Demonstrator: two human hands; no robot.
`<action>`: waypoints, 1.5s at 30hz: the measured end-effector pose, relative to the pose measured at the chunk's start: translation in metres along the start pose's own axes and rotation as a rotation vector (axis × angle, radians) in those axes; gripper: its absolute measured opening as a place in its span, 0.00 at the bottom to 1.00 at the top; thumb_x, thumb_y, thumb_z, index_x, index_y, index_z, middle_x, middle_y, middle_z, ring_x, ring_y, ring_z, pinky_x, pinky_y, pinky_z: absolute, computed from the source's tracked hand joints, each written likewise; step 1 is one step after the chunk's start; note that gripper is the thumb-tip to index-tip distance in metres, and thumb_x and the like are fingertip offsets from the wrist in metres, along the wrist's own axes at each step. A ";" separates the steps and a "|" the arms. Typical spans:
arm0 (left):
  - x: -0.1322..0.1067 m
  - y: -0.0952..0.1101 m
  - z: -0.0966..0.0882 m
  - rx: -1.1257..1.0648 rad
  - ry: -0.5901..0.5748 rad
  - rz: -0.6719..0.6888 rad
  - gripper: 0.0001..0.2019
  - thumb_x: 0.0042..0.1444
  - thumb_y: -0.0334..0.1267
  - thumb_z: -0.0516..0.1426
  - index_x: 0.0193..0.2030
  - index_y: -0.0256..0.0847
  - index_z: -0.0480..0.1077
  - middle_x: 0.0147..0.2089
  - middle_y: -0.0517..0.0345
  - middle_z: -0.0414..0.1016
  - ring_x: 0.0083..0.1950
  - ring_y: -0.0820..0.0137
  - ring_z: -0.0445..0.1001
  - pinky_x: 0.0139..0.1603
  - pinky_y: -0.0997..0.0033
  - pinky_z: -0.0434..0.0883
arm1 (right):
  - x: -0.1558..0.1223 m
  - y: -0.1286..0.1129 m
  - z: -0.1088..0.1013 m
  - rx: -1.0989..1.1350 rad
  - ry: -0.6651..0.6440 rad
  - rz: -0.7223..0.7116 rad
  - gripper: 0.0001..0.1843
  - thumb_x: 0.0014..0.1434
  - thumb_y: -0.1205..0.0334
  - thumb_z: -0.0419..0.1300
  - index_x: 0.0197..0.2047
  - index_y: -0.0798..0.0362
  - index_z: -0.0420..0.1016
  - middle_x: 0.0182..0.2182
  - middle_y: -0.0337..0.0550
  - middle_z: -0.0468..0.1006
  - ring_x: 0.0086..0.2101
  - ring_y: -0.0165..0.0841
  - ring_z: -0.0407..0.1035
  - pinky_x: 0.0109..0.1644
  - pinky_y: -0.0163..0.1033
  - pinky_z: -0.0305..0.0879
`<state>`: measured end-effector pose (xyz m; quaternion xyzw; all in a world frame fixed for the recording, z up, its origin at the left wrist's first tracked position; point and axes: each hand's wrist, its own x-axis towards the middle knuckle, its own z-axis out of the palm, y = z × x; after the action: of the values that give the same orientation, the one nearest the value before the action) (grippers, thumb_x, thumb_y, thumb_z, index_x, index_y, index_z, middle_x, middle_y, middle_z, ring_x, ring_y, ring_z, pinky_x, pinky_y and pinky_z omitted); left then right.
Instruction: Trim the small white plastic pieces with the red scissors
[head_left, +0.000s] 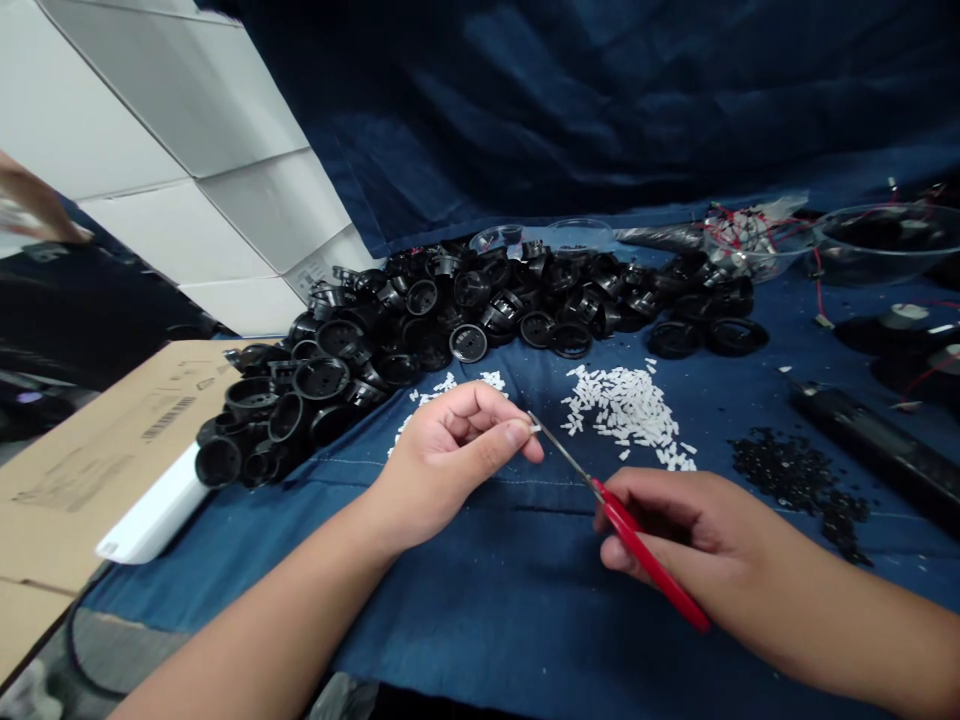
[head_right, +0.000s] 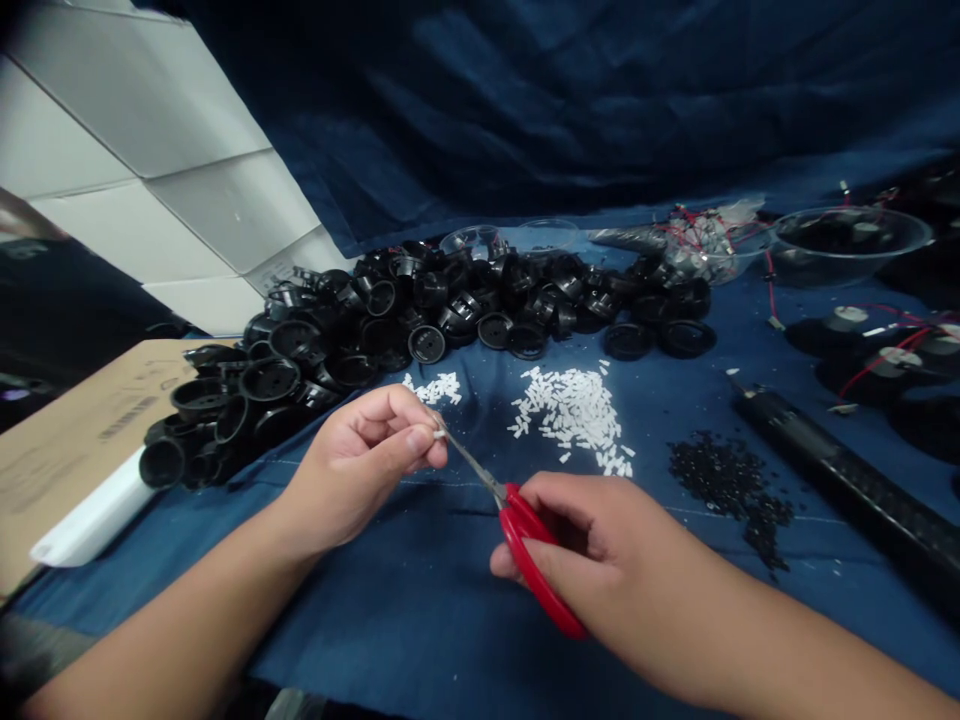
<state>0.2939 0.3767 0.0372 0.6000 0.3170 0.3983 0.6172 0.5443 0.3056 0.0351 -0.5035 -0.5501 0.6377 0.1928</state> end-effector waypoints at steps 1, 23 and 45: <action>0.000 0.000 0.000 0.002 0.002 0.003 0.06 0.68 0.40 0.66 0.42 0.42 0.76 0.37 0.65 0.84 0.38 0.82 0.79 0.38 0.87 0.72 | 0.000 0.000 0.000 -0.003 0.003 -0.002 0.10 0.66 0.55 0.65 0.36 0.51 0.74 0.30 0.35 0.69 0.31 0.27 0.58 0.32 0.31 0.55; 0.008 0.002 -0.010 0.495 0.237 0.087 0.07 0.67 0.42 0.64 0.42 0.43 0.74 0.38 0.61 0.80 0.37 0.72 0.75 0.36 0.74 0.67 | 0.002 0.002 -0.009 -0.017 0.215 -0.106 0.15 0.68 0.46 0.64 0.40 0.49 0.77 0.34 0.39 0.77 0.33 0.31 0.68 0.34 0.34 0.63; 0.046 -0.006 0.027 1.413 -0.199 0.117 0.09 0.68 0.38 0.62 0.51 0.42 0.81 0.48 0.52 0.82 0.49 0.58 0.79 0.53 0.58 0.73 | 0.007 0.002 -0.012 0.062 0.401 -0.271 0.15 0.66 0.47 0.65 0.41 0.51 0.75 0.31 0.38 0.71 0.34 0.32 0.63 0.37 0.37 0.59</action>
<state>0.3405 0.4035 0.0377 0.9058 0.4087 0.0734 0.0847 0.5520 0.3169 0.0320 -0.5353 -0.5434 0.5100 0.3975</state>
